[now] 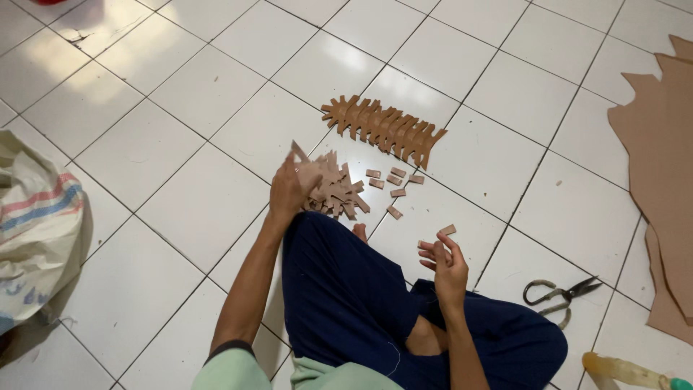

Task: The person sits on a tiled floor and assembles star-shaped craft pieces by inserting small rectangular cardboard tabs into slots on the star-shaped pieces. The person repeatedly picks up a star piece and a tab, inserts the tab, and places the assembled piece on the floor.

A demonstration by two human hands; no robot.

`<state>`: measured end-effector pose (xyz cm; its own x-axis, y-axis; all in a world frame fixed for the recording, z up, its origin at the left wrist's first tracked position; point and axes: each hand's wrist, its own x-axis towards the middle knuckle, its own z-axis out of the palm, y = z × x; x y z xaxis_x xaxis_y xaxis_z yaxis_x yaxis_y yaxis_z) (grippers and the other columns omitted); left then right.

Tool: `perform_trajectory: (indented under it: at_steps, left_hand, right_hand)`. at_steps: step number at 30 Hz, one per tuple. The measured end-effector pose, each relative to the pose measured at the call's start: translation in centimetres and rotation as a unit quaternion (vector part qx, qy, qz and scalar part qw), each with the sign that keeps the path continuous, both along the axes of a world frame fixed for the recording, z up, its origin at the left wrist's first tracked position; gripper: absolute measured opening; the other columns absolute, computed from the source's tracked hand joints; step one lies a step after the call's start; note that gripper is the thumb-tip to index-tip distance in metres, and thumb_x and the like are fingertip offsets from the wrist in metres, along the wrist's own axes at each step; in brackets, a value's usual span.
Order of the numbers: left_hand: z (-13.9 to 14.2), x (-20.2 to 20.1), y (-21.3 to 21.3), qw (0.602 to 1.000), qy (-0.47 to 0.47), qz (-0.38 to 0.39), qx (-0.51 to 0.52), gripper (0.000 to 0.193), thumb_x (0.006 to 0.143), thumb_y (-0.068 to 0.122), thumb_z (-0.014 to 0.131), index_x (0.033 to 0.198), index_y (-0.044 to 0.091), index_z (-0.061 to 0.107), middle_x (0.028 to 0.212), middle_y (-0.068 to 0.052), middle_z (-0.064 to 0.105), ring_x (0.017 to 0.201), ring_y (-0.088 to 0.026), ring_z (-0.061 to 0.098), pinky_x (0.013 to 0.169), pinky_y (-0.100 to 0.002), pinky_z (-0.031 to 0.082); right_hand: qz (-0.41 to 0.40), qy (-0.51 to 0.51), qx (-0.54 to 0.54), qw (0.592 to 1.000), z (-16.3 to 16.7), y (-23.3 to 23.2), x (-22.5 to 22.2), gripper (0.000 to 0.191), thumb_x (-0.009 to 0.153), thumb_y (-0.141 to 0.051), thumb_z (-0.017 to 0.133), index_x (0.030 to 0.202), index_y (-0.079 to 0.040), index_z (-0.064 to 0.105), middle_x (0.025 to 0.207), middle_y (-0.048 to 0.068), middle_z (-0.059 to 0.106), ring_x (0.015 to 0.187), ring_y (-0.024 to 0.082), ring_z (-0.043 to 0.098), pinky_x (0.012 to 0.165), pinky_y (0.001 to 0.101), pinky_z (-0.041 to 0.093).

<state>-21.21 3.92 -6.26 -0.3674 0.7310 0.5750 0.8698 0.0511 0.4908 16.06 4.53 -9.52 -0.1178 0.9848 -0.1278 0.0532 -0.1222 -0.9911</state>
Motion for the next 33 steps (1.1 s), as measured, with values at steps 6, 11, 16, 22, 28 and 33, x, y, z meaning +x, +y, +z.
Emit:
perform_trajectory:
  at_steps: [6,11,16,22,28,33]
  left_hand:
    - [-4.5,1.5,-0.6,0.978,-0.155,-0.058,-0.127,0.037,0.094,0.024,0.069,0.118,-0.004,0.069,0.106,-0.026,0.073,0.098,-0.040,0.073,0.088,-0.045,0.059]
    - [-4.2,4.8,0.2,0.949,-0.001,-0.078,-0.306,0.038,0.091,0.030,0.072,0.107,-0.003,0.066,0.101,-0.024,0.071,0.092,-0.042,0.070,0.079,-0.052,0.057]
    - [-5.0,6.4,1.9,0.955,-0.064,-0.127,-0.262,0.033,0.085,0.023,0.073,0.107,-0.001,0.068,0.103,-0.023,0.071,0.090,-0.042,0.069,0.075,-0.052,0.056]
    - [-6.2,7.1,3.8,0.961,-0.060,-0.155,-0.223,0.036,0.090,0.021,0.073,0.119,0.001,0.066,0.102,-0.022,0.071,0.092,-0.040,0.069,0.081,-0.049,0.056]
    - [-5.7,11.0,9.6,0.966,0.002,-0.220,-0.139,0.042,0.084,0.015,0.074,0.121,0.000,0.062,0.109,-0.021,0.071,0.100,-0.039,0.065,0.083,-0.049,0.055]
    - [-7.6,17.7,17.8,0.944,0.038,-0.224,-0.240,0.033,0.087,0.015,0.070,0.115,-0.001,0.063,0.114,-0.020,0.069,0.108,-0.038,0.065,0.088,-0.048,0.055]
  right_hand:
    - [-0.014,-0.059,-0.012,0.998,-3.5,0.7,1.1,0.044,0.105,-0.035,0.060,0.100,0.008,0.068,0.090,0.018,0.075,0.081,0.020,0.073,0.075,0.0326,0.062]
    - [-0.001,-0.072,-0.009,0.997,-4.2,4.5,-1.0,0.041,0.101,-0.035,0.065,0.090,0.004,0.072,0.084,0.012,0.075,0.073,0.015,0.074,0.068,0.0294,0.062]
    - [0.053,-0.192,0.147,0.969,-3.7,9.9,-4.8,0.037,0.097,-0.018,0.070,0.129,-0.002,0.062,0.117,0.015,0.072,0.102,0.023,0.072,0.089,0.0364,0.057]
    - [0.120,-0.489,0.385,0.774,-2.2,14.3,-8.4,0.039,0.089,-0.003,0.061,0.128,-0.003,0.063,0.128,0.021,0.065,0.107,0.037,0.061,0.085,0.0498,0.051]
    - [0.153,-0.560,0.328,0.745,-2.3,14.6,-7.5,0.016,0.095,-0.006,0.061,0.107,-0.009,0.071,0.105,0.009,0.070,0.107,0.029,0.065,0.094,0.0454,0.051]
    - [0.048,-0.291,0.199,0.935,-4.6,11.0,-0.5,0.021,0.093,-0.016,0.073,0.107,0.000,0.073,0.099,0.014,0.071,0.087,0.026,0.067,0.078,0.0386,0.054]
